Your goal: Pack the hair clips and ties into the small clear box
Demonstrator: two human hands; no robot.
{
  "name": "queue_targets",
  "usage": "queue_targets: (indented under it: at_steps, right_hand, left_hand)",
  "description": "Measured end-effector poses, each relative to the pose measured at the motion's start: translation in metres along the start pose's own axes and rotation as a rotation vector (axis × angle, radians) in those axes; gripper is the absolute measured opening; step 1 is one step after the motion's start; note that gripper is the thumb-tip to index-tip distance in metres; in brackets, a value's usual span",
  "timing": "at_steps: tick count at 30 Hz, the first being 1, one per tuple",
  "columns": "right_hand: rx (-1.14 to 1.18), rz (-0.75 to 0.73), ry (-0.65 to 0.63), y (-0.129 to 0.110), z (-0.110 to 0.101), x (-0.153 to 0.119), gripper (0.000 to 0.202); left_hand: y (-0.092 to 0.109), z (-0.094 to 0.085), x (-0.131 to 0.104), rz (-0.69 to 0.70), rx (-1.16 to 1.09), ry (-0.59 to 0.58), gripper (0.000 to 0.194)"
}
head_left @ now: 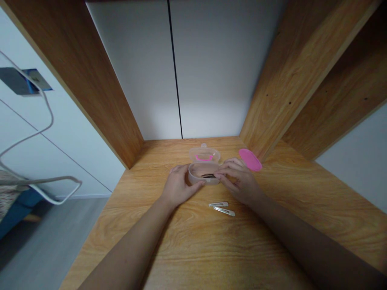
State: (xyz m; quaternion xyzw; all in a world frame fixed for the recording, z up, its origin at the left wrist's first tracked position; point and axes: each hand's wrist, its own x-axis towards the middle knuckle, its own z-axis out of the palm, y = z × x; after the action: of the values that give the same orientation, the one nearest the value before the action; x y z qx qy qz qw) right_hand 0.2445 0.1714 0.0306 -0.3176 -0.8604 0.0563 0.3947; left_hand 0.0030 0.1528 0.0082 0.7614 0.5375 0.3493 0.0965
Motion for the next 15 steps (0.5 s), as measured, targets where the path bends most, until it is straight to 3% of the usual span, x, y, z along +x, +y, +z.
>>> queue_targets:
  at_steps: [2, 4, 7, 11, 15]
  right_hand:
    - [0.109, -0.054, -0.124, -0.002, -0.004, 0.0, 0.017]
    - [0.19, -0.094, -0.329, -0.003, -0.006, 0.0, 0.019]
    - [0.17, -0.065, -0.561, -0.003, -0.007, -0.002, 0.034]
    - [0.104, -0.003, -0.642, -0.005, -0.005, -0.005, 0.024]
    - [0.127, -0.007, -0.612, -0.005, -0.003, -0.004, 0.009]
  left_hand:
    - [-0.003, 0.0, 0.001, -0.073, 0.038, 0.043, 0.053]
    - [-0.007, 0.001, 0.002, -0.136, 0.06, 0.073, 0.051]
    - [-0.011, 0.001, 0.002, -0.175, 0.059, 0.082, 0.048]
    - [-0.011, 0.001, 0.002, -0.188, 0.043, 0.073, 0.049]
    - [-0.01, 0.002, 0.002, -0.187, 0.037, 0.076, 0.049]
